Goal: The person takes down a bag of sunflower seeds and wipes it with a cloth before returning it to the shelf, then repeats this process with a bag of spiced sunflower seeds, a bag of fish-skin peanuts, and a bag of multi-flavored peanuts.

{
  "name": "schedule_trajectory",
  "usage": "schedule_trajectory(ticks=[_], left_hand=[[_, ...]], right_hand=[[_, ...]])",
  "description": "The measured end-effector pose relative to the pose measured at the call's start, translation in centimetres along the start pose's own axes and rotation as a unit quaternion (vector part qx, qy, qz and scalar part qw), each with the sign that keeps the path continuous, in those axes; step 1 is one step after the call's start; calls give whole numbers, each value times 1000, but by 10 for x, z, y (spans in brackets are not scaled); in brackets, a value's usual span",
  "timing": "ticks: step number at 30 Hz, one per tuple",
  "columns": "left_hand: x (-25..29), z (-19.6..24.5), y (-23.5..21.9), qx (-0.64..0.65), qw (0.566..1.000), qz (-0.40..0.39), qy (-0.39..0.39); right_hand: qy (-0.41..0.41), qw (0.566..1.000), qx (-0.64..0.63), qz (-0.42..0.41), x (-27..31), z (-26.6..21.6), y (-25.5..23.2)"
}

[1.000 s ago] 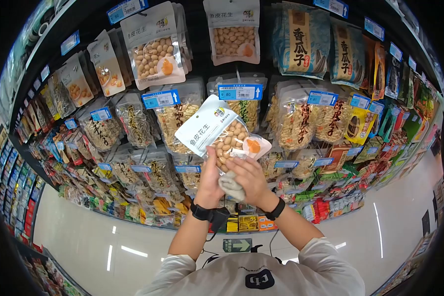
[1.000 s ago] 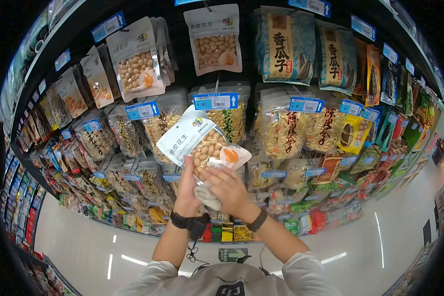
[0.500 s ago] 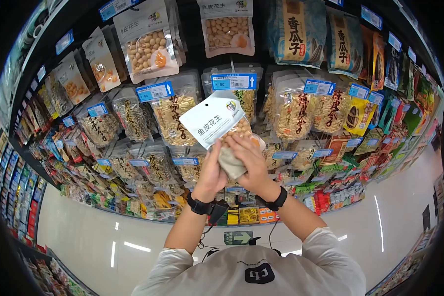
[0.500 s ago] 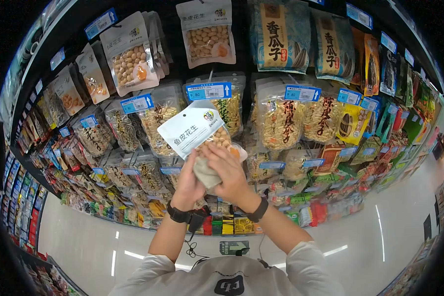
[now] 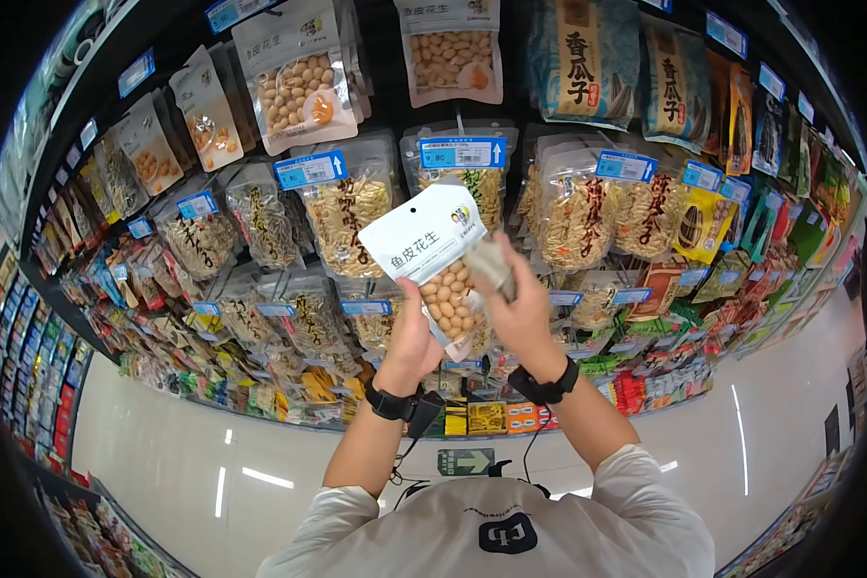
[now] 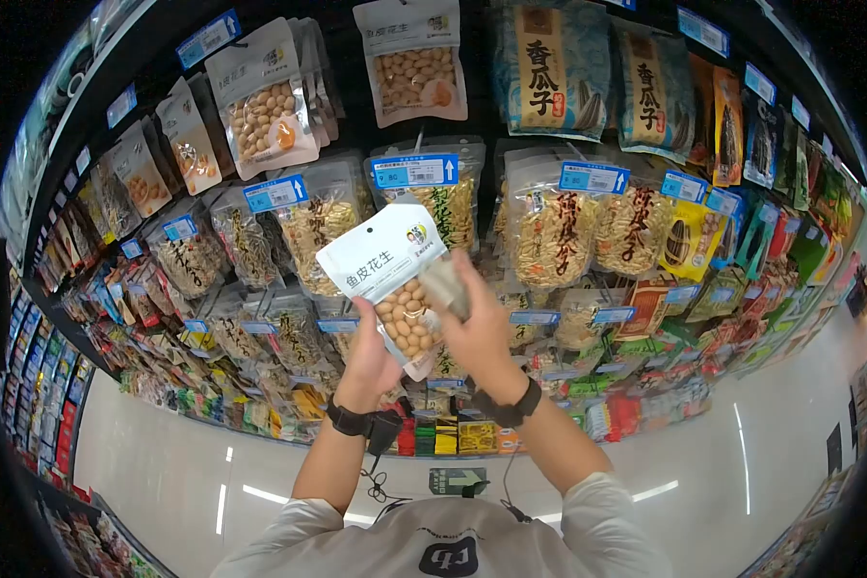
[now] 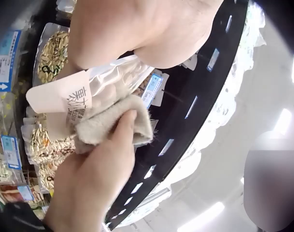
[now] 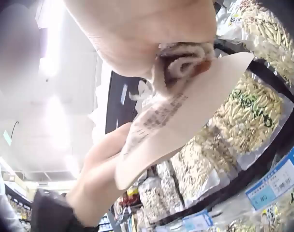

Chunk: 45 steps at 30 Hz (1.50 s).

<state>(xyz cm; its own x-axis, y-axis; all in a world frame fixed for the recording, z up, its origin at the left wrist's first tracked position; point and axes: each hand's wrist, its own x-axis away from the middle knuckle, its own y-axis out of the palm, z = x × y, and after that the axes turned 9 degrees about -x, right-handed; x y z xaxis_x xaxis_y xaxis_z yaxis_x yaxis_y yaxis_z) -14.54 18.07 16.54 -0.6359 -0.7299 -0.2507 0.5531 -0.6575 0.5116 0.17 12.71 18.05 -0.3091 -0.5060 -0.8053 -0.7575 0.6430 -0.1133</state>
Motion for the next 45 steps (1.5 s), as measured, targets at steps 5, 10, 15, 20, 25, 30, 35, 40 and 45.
schedule_trajectory(ticks=[5, 10, 15, 20, 25, 30, 35, 40, 45], left_hand=[[6, 6, -2, -39, 998, -15, -45], [9, 9, -5, -5, 996, -22, -83], [23, 22, -2, -28, 996, -3, -85], [23, 29, -2, -107, 994, 12, -35], [24, 14, 30, -181, 982, 6, 55], [26, 23, 26, -127, 988, -81, 21], [37, 35, 22, -141, 985, -101, 3], [22, 25, -6, -430, 895, 56, 104], [16, 15, -18, -345, 937, 50, 37]], right_hand=[[218, 971, -86, -47, -15, 20, -13], [183, 975, -126, 24, -16, 34, -13], [219, 946, -219, 101, -17, 30, -23], [135, 974, -180, -2, -9, -30, -21], [87, 976, -162, -119, 18, -48, 16], [151, 955, -186, -176, 4, -50, 1], [117, 959, -245, -82, 18, -28, -5], [294, 793, -532, 26, 23, -21, -11], [400, 735, -547, -2, 33, -20, -20]])
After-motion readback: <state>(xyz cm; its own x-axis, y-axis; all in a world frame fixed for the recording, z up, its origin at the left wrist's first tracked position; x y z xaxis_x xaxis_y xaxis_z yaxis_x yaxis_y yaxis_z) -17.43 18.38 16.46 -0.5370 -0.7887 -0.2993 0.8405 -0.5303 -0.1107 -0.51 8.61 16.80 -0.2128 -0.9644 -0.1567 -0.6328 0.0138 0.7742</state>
